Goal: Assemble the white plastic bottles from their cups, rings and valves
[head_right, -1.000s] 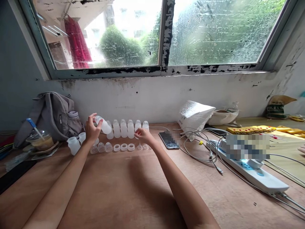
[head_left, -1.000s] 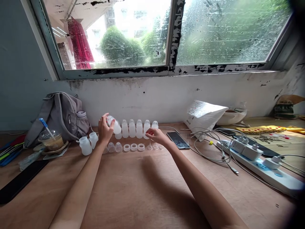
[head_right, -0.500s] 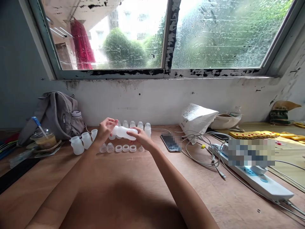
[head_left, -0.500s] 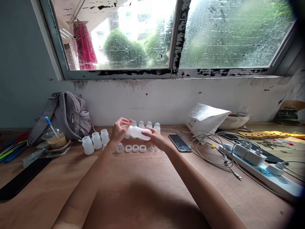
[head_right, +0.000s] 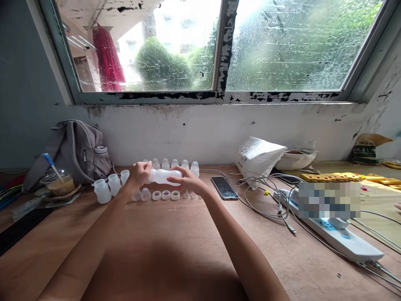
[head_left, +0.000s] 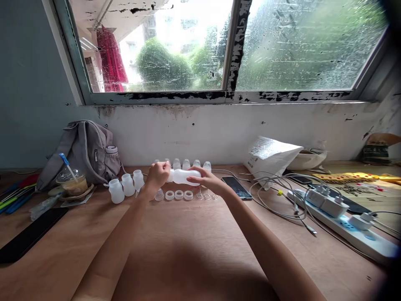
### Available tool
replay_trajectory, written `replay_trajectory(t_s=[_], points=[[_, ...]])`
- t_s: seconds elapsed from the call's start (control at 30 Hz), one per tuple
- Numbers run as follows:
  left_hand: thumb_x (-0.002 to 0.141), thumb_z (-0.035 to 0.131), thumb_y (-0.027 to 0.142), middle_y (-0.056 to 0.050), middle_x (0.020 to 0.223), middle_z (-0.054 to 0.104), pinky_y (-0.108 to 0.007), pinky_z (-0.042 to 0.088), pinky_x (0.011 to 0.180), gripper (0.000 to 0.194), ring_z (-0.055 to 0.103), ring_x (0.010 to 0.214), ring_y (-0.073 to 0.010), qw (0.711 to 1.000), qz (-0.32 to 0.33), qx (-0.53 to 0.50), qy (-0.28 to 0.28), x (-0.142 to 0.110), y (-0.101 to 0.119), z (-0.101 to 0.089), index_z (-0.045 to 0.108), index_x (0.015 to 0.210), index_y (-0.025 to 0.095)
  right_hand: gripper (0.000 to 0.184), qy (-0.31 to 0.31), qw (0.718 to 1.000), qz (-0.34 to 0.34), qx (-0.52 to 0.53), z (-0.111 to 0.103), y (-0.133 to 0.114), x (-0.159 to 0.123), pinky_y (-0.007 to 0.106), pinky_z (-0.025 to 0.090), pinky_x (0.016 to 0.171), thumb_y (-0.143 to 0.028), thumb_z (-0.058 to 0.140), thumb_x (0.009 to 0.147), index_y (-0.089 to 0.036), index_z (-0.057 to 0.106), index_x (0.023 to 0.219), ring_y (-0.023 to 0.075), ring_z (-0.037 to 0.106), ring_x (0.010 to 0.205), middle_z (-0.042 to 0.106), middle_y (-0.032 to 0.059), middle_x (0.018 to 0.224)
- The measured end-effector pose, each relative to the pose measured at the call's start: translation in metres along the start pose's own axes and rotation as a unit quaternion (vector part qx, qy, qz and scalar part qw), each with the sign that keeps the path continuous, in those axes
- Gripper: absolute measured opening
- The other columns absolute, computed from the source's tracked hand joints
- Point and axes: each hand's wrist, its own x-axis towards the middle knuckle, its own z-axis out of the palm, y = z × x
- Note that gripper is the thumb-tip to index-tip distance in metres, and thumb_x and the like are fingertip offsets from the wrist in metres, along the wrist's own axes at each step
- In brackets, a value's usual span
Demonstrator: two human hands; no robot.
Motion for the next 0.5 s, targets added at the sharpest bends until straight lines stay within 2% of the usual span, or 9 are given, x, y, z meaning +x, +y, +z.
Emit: replay_trajectory(t_s=[0.13, 0.23, 0.4, 0.5], points=[[0.080, 0.031, 0.038, -0.002, 0.049, 0.052, -0.025, 0.026, 0.050, 0.041, 0.047, 0.052, -0.0155, 1.000, -0.006, -0.015, -0.020, -0.001, -0.002, -0.001, 0.051, 0.050, 0.019, 0.042, -0.001, 0.999, -0.019, -0.033, -0.002, -0.005, -0.005, 0.019, 0.042, 0.050, -0.044, 0.058, 0.072, -0.019, 0.052, 0.105, 0.0101, 0.054, 0.060, 0.055, -0.0001, 0.077], [0.079, 0.031, 0.038, -0.001, 0.047, 0.048, -0.025, 0.025, 0.048, 0.041, 0.044, 0.049, -0.0139, 0.998, -0.017, -0.028, -0.051, -0.008, -0.008, -0.001, 0.046, 0.047, 0.018, 0.042, -0.008, 0.998, -0.030, -0.052, 0.006, 0.000, -0.012, 0.018, 0.040, 0.048, -0.045, 0.058, 0.072, -0.019, 0.050, 0.104, 0.0106, 0.054, 0.060, 0.055, -0.0009, 0.075], [0.077, 0.034, 0.035, 0.001, 0.042, 0.041, -0.023, 0.024, 0.042, 0.038, 0.040, 0.041, -0.0114, 0.987, -0.055, -0.054, -0.143, -0.033, -0.022, 0.003, 0.039, 0.044, 0.018, 0.039, -0.006, 0.988, -0.070, -0.134, 0.025, 0.016, -0.032, 0.020, 0.042, 0.053, -0.043, 0.057, 0.074, -0.019, 0.048, 0.104, 0.0128, 0.054, 0.068, 0.057, 0.0019, 0.086], [0.077, 0.034, 0.036, 0.003, 0.037, 0.036, -0.023, 0.022, 0.037, 0.037, 0.034, 0.032, -0.0102, 0.971, -0.094, -0.075, -0.209, -0.043, -0.029, 0.004, 0.037, 0.044, 0.019, 0.039, 0.013, 0.970, -0.119, -0.213, 0.034, 0.025, -0.042, 0.024, 0.044, 0.061, -0.040, 0.057, 0.075, -0.020, 0.047, 0.106, 0.0166, 0.055, 0.078, 0.058, 0.0055, 0.096]])
